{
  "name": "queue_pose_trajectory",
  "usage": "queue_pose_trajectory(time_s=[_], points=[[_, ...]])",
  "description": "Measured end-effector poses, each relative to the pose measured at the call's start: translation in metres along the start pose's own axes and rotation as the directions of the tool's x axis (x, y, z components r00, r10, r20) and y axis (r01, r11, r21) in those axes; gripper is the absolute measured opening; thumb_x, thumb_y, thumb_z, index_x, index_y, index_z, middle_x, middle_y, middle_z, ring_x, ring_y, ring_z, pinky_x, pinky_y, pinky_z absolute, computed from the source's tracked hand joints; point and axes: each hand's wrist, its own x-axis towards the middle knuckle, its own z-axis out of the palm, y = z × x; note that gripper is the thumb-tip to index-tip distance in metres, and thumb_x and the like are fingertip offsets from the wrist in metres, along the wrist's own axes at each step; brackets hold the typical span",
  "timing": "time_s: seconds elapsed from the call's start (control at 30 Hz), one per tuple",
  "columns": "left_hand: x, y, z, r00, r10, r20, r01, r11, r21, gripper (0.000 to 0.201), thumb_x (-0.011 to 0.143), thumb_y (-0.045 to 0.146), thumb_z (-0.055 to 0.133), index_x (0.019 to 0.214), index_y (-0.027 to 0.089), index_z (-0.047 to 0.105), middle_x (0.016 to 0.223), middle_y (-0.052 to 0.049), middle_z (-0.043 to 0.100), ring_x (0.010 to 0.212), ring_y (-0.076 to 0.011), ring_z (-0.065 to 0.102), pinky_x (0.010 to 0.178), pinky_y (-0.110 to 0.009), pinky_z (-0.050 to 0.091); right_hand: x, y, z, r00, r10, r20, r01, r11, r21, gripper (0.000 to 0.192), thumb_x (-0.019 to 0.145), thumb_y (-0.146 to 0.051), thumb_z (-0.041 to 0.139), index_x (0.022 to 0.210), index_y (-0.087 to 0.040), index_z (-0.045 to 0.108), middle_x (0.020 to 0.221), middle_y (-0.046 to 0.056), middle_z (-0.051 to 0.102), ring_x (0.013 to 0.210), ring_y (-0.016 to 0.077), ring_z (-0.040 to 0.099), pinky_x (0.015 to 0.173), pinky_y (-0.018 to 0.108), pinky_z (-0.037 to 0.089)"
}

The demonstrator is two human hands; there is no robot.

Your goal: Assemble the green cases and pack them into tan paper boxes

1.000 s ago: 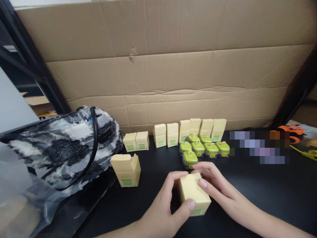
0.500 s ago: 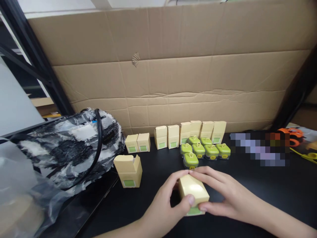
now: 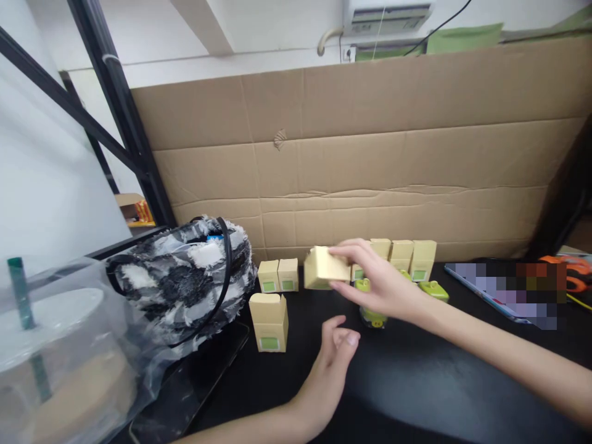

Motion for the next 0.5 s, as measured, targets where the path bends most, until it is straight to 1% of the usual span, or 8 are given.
queue_pose_trajectory(time_s=[0.07, 0.13, 0.2, 0.27, 0.33, 0.43, 0.5], points=[[-0.001, 0.001, 0.000, 1.000, -0.008, 0.021, 0.007, 0.999, 0.033, 0.049, 0.092, 0.057, 0.037, 0.124, 0.019, 0.036, 0.116, -0.011, 0.055, 0.115, -0.0235, 0.050, 0.107, -0.044, 0.031, 0.036, 0.004, 0.021, 0.998, 0.017, 0.063, -0.018, 0.999, 0.029, 0.035, 0.086, -0.024, 0.063, 0.118, -0.016, 0.050, 0.114, 0.010, 0.054, 0.098, 0.0197, 0.059, 0.087, 0.036, 0.051], [-0.002, 0.000, -0.001, 1.000, -0.010, 0.012, 0.009, 0.998, 0.055, 0.049, 0.093, 0.057, 0.033, 0.124, 0.020, 0.036, 0.119, -0.011, 0.053, 0.116, -0.0228, 0.049, 0.108, -0.042, 0.029, 0.065, 0.009, 0.047, 0.988, 0.051, 0.143, -0.058, 0.997, 0.046, 0.033, 0.086, -0.028, 0.066, 0.113, -0.014, 0.054, 0.110, 0.008, 0.058, 0.086, 0.0174, 0.062, 0.077, 0.035, 0.054], [-0.002, -0.001, -0.001, 1.000, -0.009, -0.001, 0.009, 0.997, 0.071, 0.049, 0.093, 0.058, 0.030, 0.124, 0.019, 0.035, 0.120, -0.011, 0.053, 0.117, -0.0226, 0.048, 0.108, -0.042, 0.028, 0.084, 0.012, 0.072, 0.972, 0.079, 0.223, -0.094, 0.994, 0.055, 0.028, 0.091, -0.031, 0.061, 0.113, -0.015, 0.057, 0.109, 0.006, 0.061, 0.086, 0.0177, 0.064, 0.074, 0.036, 0.055], [-0.001, -0.002, -0.001, 1.000, -0.009, -0.001, 0.009, 0.996, 0.085, 0.050, 0.093, 0.058, 0.030, 0.123, 0.019, 0.036, 0.122, -0.011, 0.052, 0.118, -0.0227, 0.048, 0.109, -0.041, 0.028, 0.094, 0.014, 0.093, 0.952, 0.104, 0.289, -0.125, 0.990, 0.058, 0.027, 0.093, -0.031, 0.058, 0.114, -0.016, 0.058, 0.111, 0.006, 0.062, 0.090, 0.0190, 0.064, 0.076, 0.038, 0.055], [-0.001, -0.001, -0.002, 1.000, -0.008, 0.005, 0.007, 0.995, 0.097, 0.050, 0.093, 0.058, 0.031, 0.123, 0.018, 0.038, 0.124, -0.012, 0.052, 0.120, -0.0228, 0.047, 0.109, -0.040, 0.028, 0.096, 0.015, 0.107, 0.931, 0.128, 0.341, -0.155, 0.987, 0.053, 0.028, 0.093, -0.031, 0.059, 0.116, -0.016, 0.058, 0.114, 0.007, 0.062, 0.093, 0.0201, 0.064, 0.078, 0.040, 0.055], [-0.001, 0.001, -0.002, 1.000, -0.010, 0.009, 0.009, 0.994, 0.108, 0.050, 0.093, 0.057, 0.030, 0.122, 0.017, 0.038, 0.125, -0.013, 0.051, 0.122, -0.0231, 0.046, 0.110, -0.040, 0.027, 0.094, 0.017, 0.120, 0.904, 0.168, 0.394, -0.198, 0.980, 0.037, 0.029, 0.092, -0.030, 0.059, 0.117, -0.016, 0.057, 0.117, 0.008, 0.061, 0.097, 0.0211, 0.063, 0.081, 0.041, 0.054], [-0.002, 0.002, -0.001, 1.000, -0.013, 0.015, 0.012, 0.993, 0.114, 0.049, 0.094, 0.056, 0.030, 0.122, 0.016, 0.037, 0.125, -0.015, 0.050, 0.122, -0.0240, 0.045, 0.110, -0.041, 0.027, 0.094, 0.019, 0.125, 0.893, 0.198, 0.405, -0.229, 0.973, 0.028, 0.029, 0.092, -0.030, 0.059, 0.118, -0.016, 0.057, 0.118, 0.008, 0.060, 0.098, 0.0216, 0.062, 0.082, 0.042, 0.054]])
